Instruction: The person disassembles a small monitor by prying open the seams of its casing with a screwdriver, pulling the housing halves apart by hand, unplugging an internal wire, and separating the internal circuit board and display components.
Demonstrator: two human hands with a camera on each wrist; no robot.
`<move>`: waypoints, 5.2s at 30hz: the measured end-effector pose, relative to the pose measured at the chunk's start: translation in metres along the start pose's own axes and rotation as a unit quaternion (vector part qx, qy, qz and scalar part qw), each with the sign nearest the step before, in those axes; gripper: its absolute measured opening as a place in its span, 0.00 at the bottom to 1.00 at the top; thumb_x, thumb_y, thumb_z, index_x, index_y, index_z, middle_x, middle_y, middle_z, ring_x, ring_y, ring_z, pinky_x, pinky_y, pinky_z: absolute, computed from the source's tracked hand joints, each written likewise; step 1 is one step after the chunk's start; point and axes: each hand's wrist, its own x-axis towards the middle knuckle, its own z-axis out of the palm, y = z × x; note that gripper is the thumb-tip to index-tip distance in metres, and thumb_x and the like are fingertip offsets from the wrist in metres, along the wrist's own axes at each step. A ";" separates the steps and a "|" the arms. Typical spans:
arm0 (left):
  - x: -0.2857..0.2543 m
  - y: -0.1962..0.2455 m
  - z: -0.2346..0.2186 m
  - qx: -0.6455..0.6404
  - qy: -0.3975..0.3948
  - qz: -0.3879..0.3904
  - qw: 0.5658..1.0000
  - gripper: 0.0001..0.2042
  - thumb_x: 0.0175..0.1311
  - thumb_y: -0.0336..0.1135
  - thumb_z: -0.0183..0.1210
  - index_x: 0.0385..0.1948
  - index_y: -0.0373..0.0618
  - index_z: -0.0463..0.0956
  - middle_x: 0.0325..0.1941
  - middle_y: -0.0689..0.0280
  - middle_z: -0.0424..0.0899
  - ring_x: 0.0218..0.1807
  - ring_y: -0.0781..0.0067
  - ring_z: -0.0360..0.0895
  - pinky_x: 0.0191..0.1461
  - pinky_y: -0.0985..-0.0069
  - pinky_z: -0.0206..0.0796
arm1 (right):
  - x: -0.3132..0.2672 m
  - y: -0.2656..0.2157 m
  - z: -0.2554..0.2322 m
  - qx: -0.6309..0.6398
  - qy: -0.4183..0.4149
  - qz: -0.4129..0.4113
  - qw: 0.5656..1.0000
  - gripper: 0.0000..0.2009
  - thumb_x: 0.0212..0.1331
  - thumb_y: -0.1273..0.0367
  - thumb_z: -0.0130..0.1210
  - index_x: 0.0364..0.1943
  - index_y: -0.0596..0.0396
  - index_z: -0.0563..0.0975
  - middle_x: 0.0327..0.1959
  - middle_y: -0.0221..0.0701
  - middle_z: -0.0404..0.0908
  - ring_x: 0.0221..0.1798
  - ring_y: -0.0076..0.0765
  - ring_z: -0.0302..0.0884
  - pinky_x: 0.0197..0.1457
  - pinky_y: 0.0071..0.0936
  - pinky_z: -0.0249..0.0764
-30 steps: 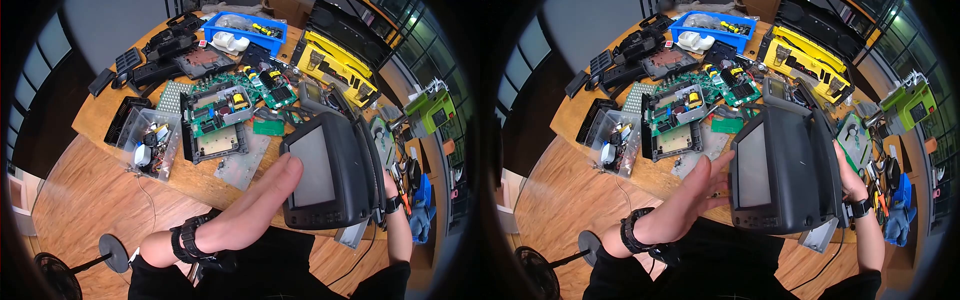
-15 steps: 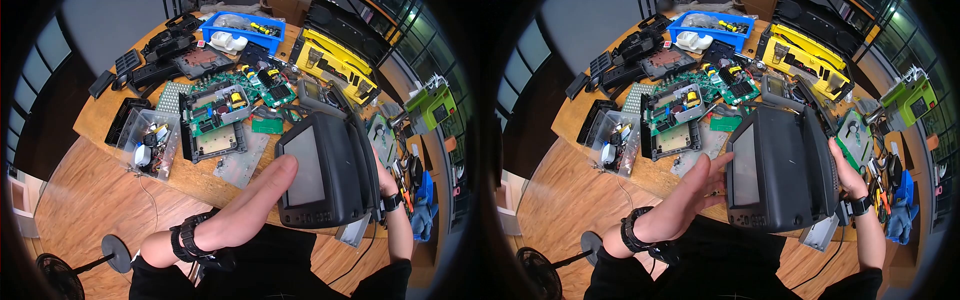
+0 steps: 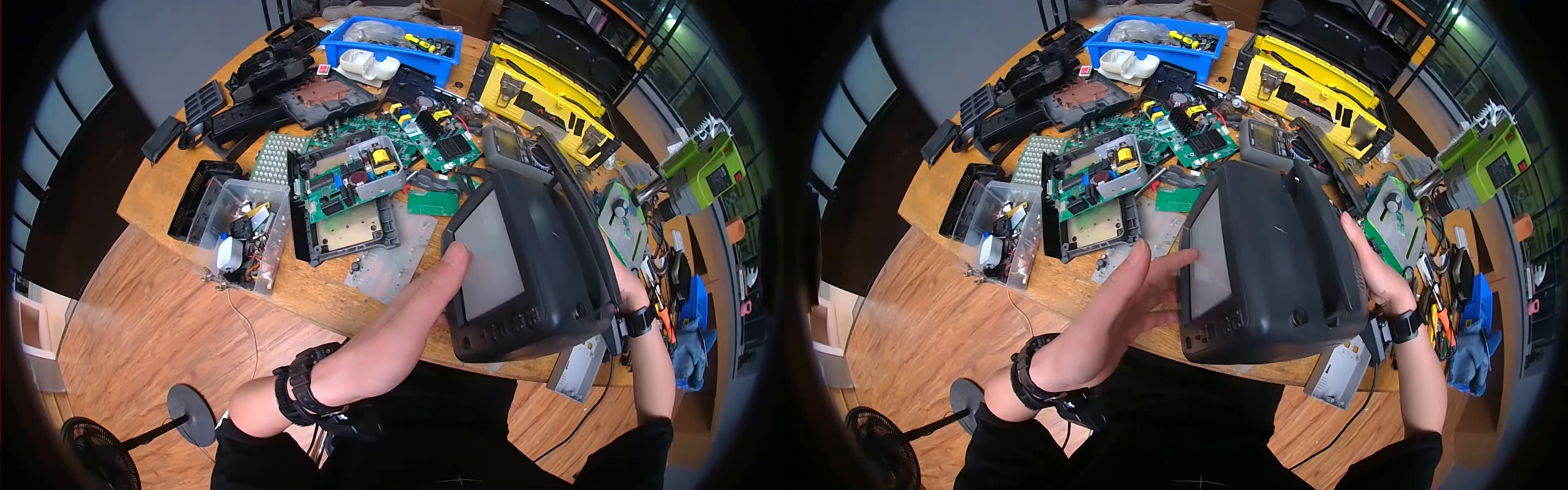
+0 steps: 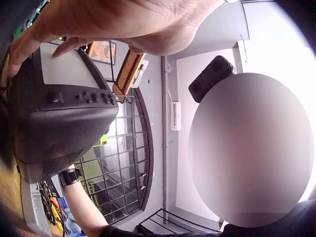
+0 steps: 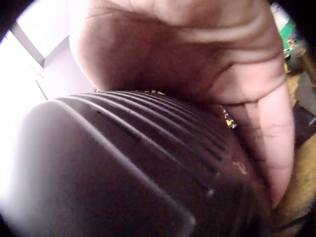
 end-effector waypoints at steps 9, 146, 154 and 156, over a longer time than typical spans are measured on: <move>0.009 -0.014 -0.013 -0.019 0.054 0.009 0.998 0.38 0.74 0.64 0.33 0.70 0.38 0.60 0.58 0.64 0.74 0.59 0.72 0.68 0.66 0.71 0.56 | 0.017 -0.003 0.001 0.062 -0.009 0.026 0.998 0.33 0.72 0.44 0.40 0.72 0.50 0.62 0.65 0.32 0.72 0.59 0.21 0.75 0.58 0.19 0.74; 0.093 0.067 0.016 0.782 -0.027 0.338 0.523 0.58 0.27 0.51 0.75 0.68 0.31 0.56 0.68 0.42 0.61 0.71 0.38 0.58 0.72 0.49 0.52 | -0.011 -0.057 0.031 -0.479 0.111 -0.453 0.743 0.62 0.19 0.53 0.75 0.71 0.55 0.58 0.65 0.47 0.62 0.65 0.56 0.62 0.65 0.49 0.57; 0.094 0.066 0.013 0.777 -0.029 0.342 0.527 0.58 0.27 0.50 0.75 0.68 0.31 0.56 0.68 0.42 0.61 0.71 0.37 0.58 0.72 0.47 0.54 | -0.011 -0.058 0.032 -0.479 0.104 -0.455 0.743 0.61 0.20 0.53 0.76 0.70 0.55 0.59 0.65 0.47 0.62 0.66 0.56 0.62 0.65 0.50 0.57; 0.093 0.066 0.012 0.777 -0.029 0.341 0.528 0.58 0.27 0.50 0.74 0.68 0.31 0.56 0.68 0.42 0.61 0.71 0.37 0.58 0.72 0.47 0.54 | -0.012 -0.058 0.032 -0.477 0.102 -0.460 0.742 0.60 0.21 0.52 0.75 0.70 0.55 0.60 0.65 0.48 0.62 0.66 0.56 0.62 0.64 0.50 0.58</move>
